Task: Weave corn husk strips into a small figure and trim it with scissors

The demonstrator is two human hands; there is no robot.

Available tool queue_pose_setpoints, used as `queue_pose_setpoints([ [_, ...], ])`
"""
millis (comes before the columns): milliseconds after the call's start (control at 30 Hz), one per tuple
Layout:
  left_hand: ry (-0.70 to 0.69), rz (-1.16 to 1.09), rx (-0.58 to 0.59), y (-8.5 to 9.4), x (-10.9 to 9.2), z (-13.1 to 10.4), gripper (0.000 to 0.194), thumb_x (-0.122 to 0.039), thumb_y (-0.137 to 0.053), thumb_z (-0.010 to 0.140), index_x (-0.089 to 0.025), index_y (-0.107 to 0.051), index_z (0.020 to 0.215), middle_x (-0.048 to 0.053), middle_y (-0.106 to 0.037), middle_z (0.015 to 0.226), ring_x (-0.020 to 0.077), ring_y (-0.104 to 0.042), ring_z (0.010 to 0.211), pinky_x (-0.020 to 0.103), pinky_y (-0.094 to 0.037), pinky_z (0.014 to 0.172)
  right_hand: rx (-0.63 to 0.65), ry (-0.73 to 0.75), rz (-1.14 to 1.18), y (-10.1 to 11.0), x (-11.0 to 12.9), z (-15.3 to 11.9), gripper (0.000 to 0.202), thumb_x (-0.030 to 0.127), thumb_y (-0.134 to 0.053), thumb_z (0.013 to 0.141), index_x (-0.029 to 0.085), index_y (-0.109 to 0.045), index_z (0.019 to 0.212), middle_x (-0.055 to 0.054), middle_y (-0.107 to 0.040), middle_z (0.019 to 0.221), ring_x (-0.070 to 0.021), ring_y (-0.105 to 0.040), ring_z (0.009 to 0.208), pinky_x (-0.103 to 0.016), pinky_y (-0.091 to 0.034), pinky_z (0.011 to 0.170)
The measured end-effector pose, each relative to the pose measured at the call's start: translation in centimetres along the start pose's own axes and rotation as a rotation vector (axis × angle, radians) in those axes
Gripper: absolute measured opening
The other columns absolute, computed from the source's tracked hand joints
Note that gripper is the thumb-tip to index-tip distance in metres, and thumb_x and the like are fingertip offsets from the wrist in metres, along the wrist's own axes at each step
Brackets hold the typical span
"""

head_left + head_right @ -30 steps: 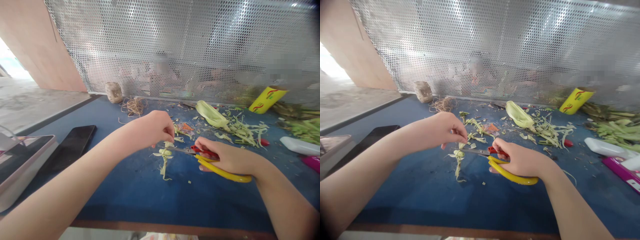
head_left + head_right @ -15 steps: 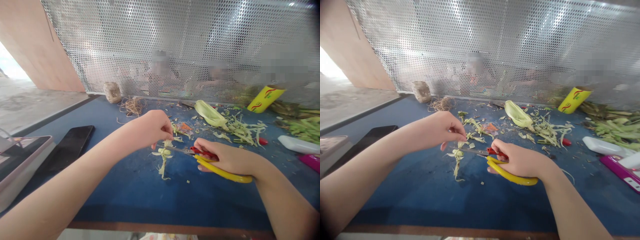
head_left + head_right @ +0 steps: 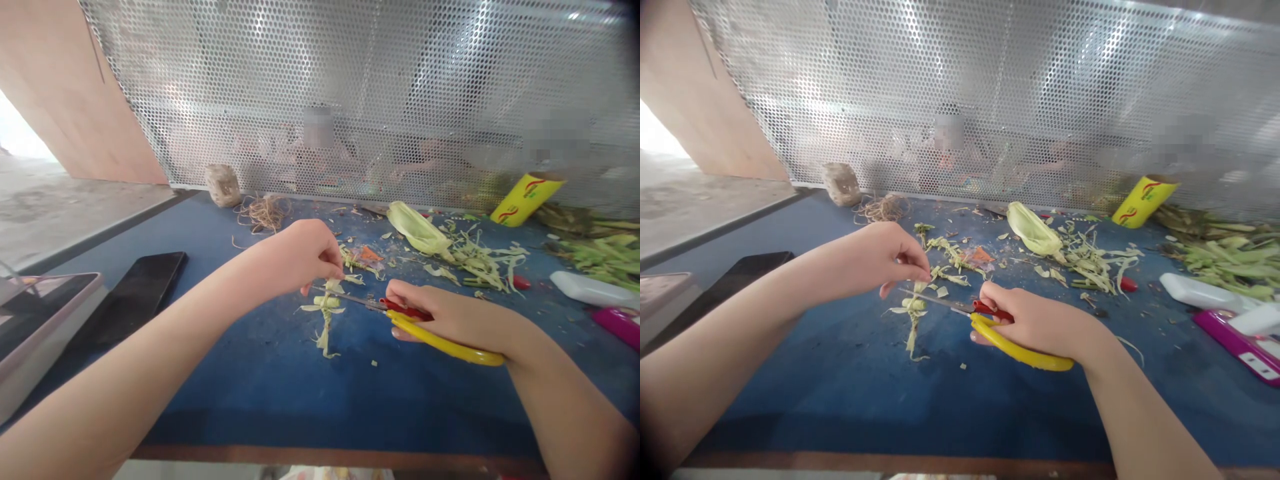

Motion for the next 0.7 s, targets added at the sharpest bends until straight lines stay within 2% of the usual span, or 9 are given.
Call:
queue_pose_setpoints([
  [333, -0.004, -0.018, -0.04, 0.2, 0.4, 0.0, 0.025, -0.037, -0.053, 0.07, -0.018, -0.068, 0.07, -0.002, -0.052, 0.038, 0.0106, -0.048, 0.037, 0.022, -0.033, 0.042, -0.004, 0.011, -0.015, 0.0, 0.1, 0.0, 0.034, 0.05, -0.045, 0.078, 0.021, -0.03, 0.07, 0.006, -0.039, 0.063, -0.0089, -0.031, 0.054, -0.022, -0.028, 0.051],
  [500, -0.026, -0.047, -0.091, 0.2, 0.2, 0.5, 0.024, -0.035, -0.054, 0.07, -0.016, -0.069, 0.073, 0.0, -0.061, 0.052, 0.0088, -0.05, 0.039, 0.021, -0.035, 0.043, -0.002, -0.043, -0.108, -0.1, -0.1, 0.2, 0.037, 0.055, -0.045, 0.075, 0.021, -0.032, 0.07, 0.005, -0.042, 0.06, -0.009, -0.032, 0.051, -0.022, -0.026, 0.048],
  [633, -0.106, -0.016, -0.146, -0.7, -1.8, 3.2, 0.021, -0.032, -0.058, 0.068, -0.015, -0.07, 0.073, 0.003, -0.066, 0.064, 0.0097, -0.052, 0.048, 0.021, -0.038, 0.048, -0.047, -0.049, -0.152, -1.0, 0.1, 0.7, 0.037, 0.056, -0.045, 0.074, 0.021, -0.036, 0.071, 0.004, -0.047, 0.061, -0.0092, -0.035, 0.049, -0.022, -0.025, 0.047],
  [700, -0.232, -0.047, -0.05, -2.1, -3.9, 5.7, 0.021, -0.03, -0.06, 0.067, -0.013, -0.071, 0.072, 0.005, -0.067, 0.066, 0.011, -0.053, 0.051, 0.022, -0.04, 0.049, -0.078, -0.057, -0.161, -1.6, 0.3, 1.1, 0.034, 0.054, -0.044, 0.076, 0.021, -0.038, 0.074, 0.003, -0.05, 0.065, -0.0099, -0.038, 0.049, -0.022, -0.025, 0.046],
])
Point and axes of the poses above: each hand's wrist, its own z-axis towards the middle knuckle, its own y-axis out of the back of the hand, x = y × z, the point moved 3 cm from there along z, towards the middle knuckle
